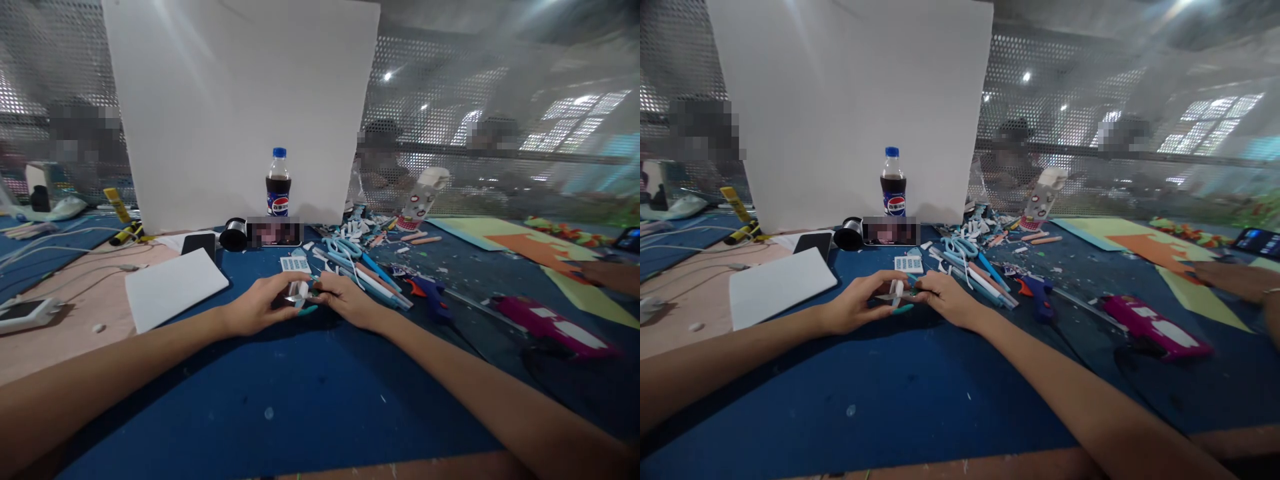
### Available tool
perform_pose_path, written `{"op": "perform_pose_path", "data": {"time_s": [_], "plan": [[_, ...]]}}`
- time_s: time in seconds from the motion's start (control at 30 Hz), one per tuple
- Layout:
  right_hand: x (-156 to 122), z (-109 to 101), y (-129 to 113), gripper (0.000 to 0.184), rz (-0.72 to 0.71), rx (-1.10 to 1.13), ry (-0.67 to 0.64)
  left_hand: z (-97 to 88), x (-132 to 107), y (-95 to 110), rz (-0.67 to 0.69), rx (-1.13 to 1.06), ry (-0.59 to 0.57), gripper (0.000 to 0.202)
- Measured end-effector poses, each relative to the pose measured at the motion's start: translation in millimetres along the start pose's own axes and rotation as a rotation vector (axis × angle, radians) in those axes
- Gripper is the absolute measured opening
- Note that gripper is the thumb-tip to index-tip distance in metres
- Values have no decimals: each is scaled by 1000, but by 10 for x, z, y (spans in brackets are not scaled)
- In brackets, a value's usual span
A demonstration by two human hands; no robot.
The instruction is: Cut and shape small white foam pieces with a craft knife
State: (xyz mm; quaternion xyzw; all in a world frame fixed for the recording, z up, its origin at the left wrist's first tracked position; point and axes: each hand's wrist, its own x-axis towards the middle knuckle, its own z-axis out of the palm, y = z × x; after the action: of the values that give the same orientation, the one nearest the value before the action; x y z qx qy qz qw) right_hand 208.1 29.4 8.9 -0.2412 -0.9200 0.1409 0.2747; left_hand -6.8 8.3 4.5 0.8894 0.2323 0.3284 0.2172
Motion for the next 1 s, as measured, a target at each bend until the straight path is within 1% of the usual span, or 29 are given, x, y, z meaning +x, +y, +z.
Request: {"op": "perform_pose_path", "data": {"time_s": [0.13, 0.27, 0.5, 0.77, 1.0], "plan": [[-15, 9, 36, 43, 24, -20, -10, 4, 4, 3, -14, -22, 8, 38], [-21, 7, 55, 44, 14, -27, -9, 5, 9, 12, -18, -74, 17, 37], [-32, -19, 75, 40, 60, -44, -12, 7, -4, 0, -38, -115, 39, 41], [-52, 2, 80, 41, 47, -54, 8, 11, 2, -40, -14, -214, 51, 43], [-35, 13, 37, 32, 32, -69, 7, 20, 8, -50, 1, -186, 42, 44]]}}
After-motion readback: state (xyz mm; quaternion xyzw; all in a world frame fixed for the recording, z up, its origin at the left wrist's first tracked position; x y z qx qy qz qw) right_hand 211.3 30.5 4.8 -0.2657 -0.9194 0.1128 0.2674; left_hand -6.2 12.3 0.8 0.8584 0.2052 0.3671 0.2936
